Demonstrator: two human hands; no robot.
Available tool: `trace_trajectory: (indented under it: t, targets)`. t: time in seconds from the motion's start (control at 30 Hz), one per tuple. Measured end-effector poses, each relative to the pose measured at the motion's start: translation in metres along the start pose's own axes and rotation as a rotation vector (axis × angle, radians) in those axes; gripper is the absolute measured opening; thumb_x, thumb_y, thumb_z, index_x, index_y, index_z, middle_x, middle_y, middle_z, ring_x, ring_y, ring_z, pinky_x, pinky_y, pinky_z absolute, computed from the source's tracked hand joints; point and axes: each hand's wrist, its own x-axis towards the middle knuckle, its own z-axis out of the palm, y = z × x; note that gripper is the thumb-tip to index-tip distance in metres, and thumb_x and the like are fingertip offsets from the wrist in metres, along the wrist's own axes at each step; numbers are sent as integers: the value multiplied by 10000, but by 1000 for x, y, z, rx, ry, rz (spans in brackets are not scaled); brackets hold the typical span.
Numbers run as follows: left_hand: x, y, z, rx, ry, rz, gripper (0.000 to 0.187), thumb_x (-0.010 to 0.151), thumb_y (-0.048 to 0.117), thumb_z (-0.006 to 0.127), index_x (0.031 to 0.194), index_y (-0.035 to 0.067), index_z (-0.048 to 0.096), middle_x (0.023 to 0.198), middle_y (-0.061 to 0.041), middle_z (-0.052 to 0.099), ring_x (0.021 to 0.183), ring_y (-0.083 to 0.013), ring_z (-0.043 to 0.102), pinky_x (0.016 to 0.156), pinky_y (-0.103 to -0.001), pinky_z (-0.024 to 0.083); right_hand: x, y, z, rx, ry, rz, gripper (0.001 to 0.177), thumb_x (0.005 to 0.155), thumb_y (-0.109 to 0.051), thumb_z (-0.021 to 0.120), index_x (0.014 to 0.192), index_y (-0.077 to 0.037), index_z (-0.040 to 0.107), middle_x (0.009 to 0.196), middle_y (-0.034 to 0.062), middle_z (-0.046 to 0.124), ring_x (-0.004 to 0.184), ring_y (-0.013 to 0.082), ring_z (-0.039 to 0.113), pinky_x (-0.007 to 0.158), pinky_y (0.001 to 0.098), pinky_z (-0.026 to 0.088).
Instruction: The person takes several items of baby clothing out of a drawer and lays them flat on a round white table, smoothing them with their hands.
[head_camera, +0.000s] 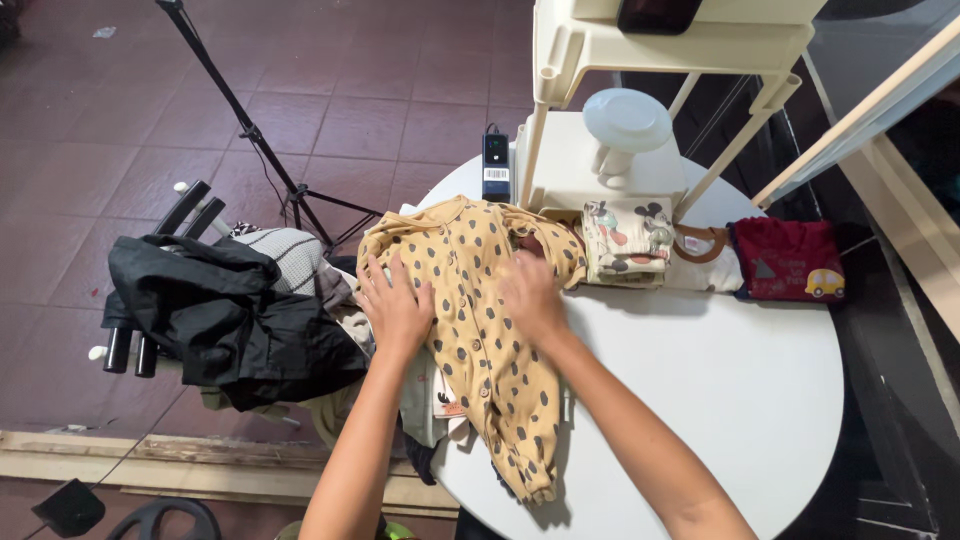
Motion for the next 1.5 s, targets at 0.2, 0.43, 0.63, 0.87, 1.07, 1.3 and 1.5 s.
trace_trajectory:
  t: [0.2,0.43,0.63,0.87,1.07,1.3,1.5]
  targets:
    - [-10,16,1,47,-109,-3,713,911,471,599,1495,96,438,1617,-276,244,1480,-531,172,1138,-681,153,24,38,-26,-450,59,218,383,919,-291,637,1205,-37,617,1188,164,628,1100,358,557,919,509,440]
    - [-20,13,8,103,-26,46,663,961,474,527,1511,110,461,1639,-237,281,1487,-497,227,1176,-644,151,43,50,-20,-682,104,197,168,878,-167,643,1020,-79,665,1037,115,680,1038,315,621,912,480,462]
    - [-21,12,8,86,-35,35,652,971,476,507,1516,121,459,1645,-223,276,1494,-479,233,1185,-622,146,44,-21,-38,-167,217,-11,166,1025,-166,539,937,-33,587,730,108,608,594,268,580,642,433,475]
    - [-16,8,14,87,-77,6,662,959,480,494,1526,143,447,1666,-190,229,1506,-467,200,1190,-615,120,-27,-68,-23,-61,-342,-251,388,827,-243,673,1053,69,629,1065,269,653,1041,408,610,923,489,472]
    - [-28,55,-5,-142,84,101,455,905,343,658,1273,75,635,1426,-238,470,1365,-446,412,1128,-564,299,-71,-21,-112,208,-226,-80,348,990,-275,628,1231,-26,662,1336,163,652,1261,343,577,1072,436,434]
    - [-56,234,28,-804,-430,253,148,905,83,657,1045,51,695,966,-72,702,898,-179,683,657,-315,520,-92,51,-241,26,326,189,125,965,-145,666,1042,-86,745,974,108,744,940,292,688,828,391,546]
    - [-70,364,116,-1332,-897,212,130,994,80,607,1076,-10,652,929,-38,684,854,-130,646,792,-292,541,-62,148,-334,-152,634,305,97,959,-106,658,1024,-72,720,928,100,754,859,281,682,788,396,530]
